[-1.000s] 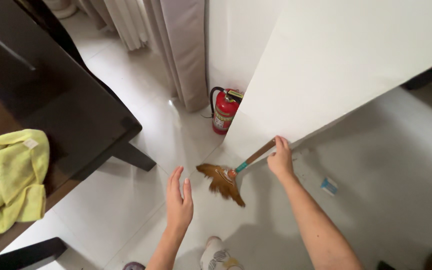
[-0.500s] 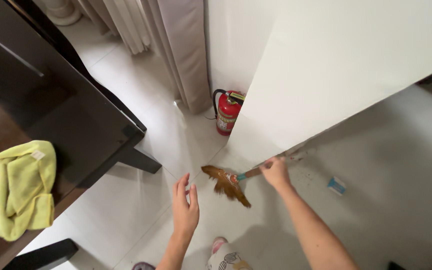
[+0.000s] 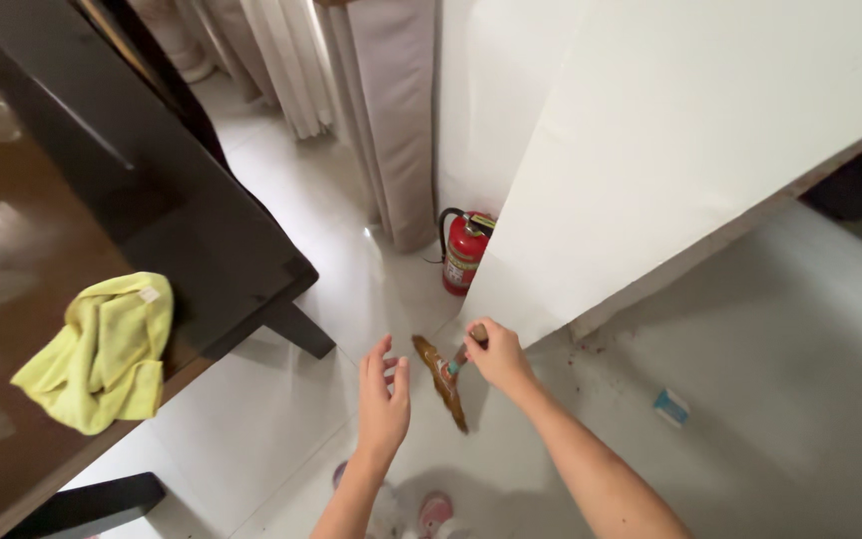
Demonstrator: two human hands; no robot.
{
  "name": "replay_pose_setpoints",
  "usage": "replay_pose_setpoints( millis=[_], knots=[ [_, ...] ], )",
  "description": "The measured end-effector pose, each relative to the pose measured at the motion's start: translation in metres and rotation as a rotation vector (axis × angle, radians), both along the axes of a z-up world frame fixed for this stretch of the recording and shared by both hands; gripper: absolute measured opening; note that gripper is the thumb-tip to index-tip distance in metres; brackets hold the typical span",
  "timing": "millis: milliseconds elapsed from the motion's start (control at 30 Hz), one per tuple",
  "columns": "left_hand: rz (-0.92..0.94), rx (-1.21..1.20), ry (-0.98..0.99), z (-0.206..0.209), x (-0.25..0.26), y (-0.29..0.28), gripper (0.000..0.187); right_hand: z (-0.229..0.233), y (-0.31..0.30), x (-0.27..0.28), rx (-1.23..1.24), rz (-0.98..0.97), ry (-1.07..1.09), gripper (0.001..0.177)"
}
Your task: The person wipes a dining table with a cloth and then uses a small broom to sweep small red scraps and dust from the floor near the table and cabinets.
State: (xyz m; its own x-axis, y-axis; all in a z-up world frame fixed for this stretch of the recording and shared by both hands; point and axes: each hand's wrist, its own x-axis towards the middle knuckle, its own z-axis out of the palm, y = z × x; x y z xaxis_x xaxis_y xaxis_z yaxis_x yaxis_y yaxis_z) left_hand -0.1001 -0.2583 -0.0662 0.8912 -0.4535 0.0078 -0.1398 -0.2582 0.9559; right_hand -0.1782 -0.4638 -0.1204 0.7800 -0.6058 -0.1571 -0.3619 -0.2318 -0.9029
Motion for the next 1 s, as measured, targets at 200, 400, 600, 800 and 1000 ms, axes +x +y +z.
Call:
replay_pose_setpoints(
  millis=[200, 400, 600, 800, 1000],
  knots=[
    [0.004, -0.019, 0.122, -0.033, 0.012, 0.003, 0.04, 0.072, 0.025, 0.028, -0.035, 0.005, -0.181, 0.016],
    [-0.122, -0.05, 0.421, -0.059, 0.03, -0.018, 0.047, 0.11, 0.038, 0.06, -0.073, -0.019, -0.332, 0.019],
    [-0.044, -0.202, 0.683, -0.002, 0.075, -0.045, 0.055, 0.154, 0.042, 0.107, -0.02, -0.027, -0.426, 0.02],
    [0.043, -0.488, 0.701, 0.044, 0.138, -0.071, 0.057, 0.194, 0.04, 0.159, -0.137, 0.056, -0.429, 0.025],
    [0.045, -0.56, 0.943, 0.09, 0.188, -0.089, 0.041, 0.207, 0.026, 0.208, -0.196, 0.126, -0.583, 0.022]
  ],
)
